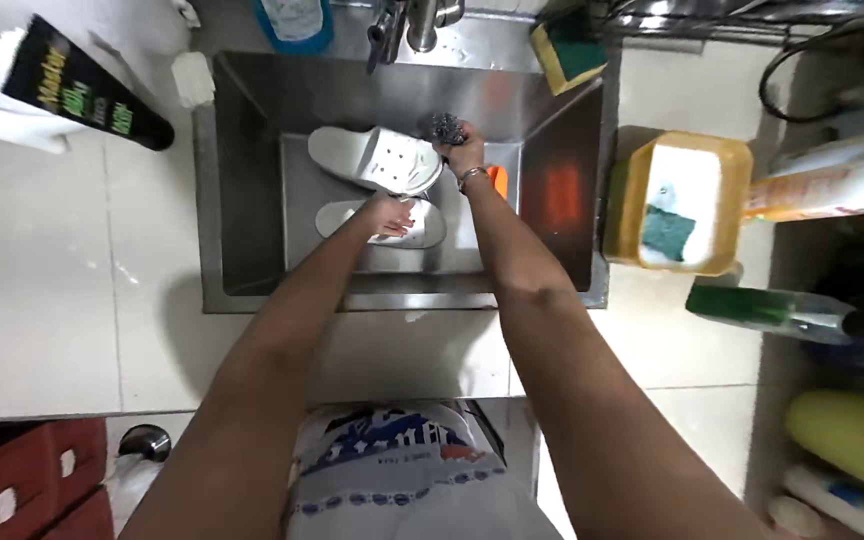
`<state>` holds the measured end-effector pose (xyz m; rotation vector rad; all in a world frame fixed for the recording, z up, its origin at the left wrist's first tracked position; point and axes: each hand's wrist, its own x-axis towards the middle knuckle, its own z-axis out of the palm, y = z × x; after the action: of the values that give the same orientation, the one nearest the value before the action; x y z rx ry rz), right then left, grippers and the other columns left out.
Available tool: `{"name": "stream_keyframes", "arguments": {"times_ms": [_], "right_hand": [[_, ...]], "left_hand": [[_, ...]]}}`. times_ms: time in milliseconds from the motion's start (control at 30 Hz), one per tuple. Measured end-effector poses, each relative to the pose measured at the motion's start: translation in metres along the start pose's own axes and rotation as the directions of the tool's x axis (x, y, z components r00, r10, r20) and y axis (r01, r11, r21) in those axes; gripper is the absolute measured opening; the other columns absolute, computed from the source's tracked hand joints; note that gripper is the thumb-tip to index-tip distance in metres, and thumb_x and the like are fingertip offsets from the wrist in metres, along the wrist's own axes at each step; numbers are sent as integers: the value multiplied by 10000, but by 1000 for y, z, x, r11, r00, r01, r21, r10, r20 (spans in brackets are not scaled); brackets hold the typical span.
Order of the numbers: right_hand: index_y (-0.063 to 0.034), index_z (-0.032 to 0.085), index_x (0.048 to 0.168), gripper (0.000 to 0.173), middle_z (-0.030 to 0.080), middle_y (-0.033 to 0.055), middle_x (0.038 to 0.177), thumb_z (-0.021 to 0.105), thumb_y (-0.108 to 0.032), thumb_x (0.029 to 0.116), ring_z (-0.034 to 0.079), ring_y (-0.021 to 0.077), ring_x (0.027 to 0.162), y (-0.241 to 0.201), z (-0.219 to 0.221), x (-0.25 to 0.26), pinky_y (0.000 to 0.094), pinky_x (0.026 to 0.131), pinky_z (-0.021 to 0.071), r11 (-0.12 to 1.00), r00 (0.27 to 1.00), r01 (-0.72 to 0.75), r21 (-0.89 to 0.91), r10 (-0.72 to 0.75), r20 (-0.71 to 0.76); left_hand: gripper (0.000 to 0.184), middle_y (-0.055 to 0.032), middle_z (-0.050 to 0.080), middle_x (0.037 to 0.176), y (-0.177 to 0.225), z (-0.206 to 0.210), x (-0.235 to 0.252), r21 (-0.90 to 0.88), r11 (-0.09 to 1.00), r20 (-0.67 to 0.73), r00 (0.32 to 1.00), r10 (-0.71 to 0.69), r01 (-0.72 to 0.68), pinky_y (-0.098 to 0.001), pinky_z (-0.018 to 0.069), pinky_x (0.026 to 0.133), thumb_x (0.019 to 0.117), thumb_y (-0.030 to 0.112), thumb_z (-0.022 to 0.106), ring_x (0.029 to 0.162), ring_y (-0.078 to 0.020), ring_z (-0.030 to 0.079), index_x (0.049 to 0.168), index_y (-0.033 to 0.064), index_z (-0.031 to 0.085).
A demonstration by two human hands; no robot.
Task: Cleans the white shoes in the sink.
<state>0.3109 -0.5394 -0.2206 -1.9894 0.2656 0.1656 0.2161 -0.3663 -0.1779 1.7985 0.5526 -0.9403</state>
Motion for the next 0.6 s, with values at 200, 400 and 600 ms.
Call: {"name": "stream_keyframes", "arguments": {"times_ms": [200,400,600], "right_hand": [[-17,659,1305,470,682,233,1259,785,-253,918,646,369,1201,5,-8,3,547,1063,481,958,987,-159,-239,159,-18],[-42,716,1251,389,567,179,1445,743,-227,909,521,391,1338,21,35,16,565,1074,467,819,988,-17,-573,102,116],[-54,726,1235,387,614,166,1412,754,-178,869,441,444,1396,19,38,-6,635,1097,376,646,939,158,-747,135,315]], "left_hand": [[854,-319,543,1399,-2,-46,58,570,793,-236,882,409,-216,-678,408,1065,870,561,758,1337,-502,495,1432,-31,506],[635,-293,629,1304,-12,-37,112,491,851,-167,938,304,-189,-693,389,1069,1005,580,563,1313,-484,526,1264,13,683],[605,-251,577,1430,-12,-32,119,520,838,-207,928,310,-164,-680,312,1132,1046,521,519,1417,-455,438,1414,49,605]]}}
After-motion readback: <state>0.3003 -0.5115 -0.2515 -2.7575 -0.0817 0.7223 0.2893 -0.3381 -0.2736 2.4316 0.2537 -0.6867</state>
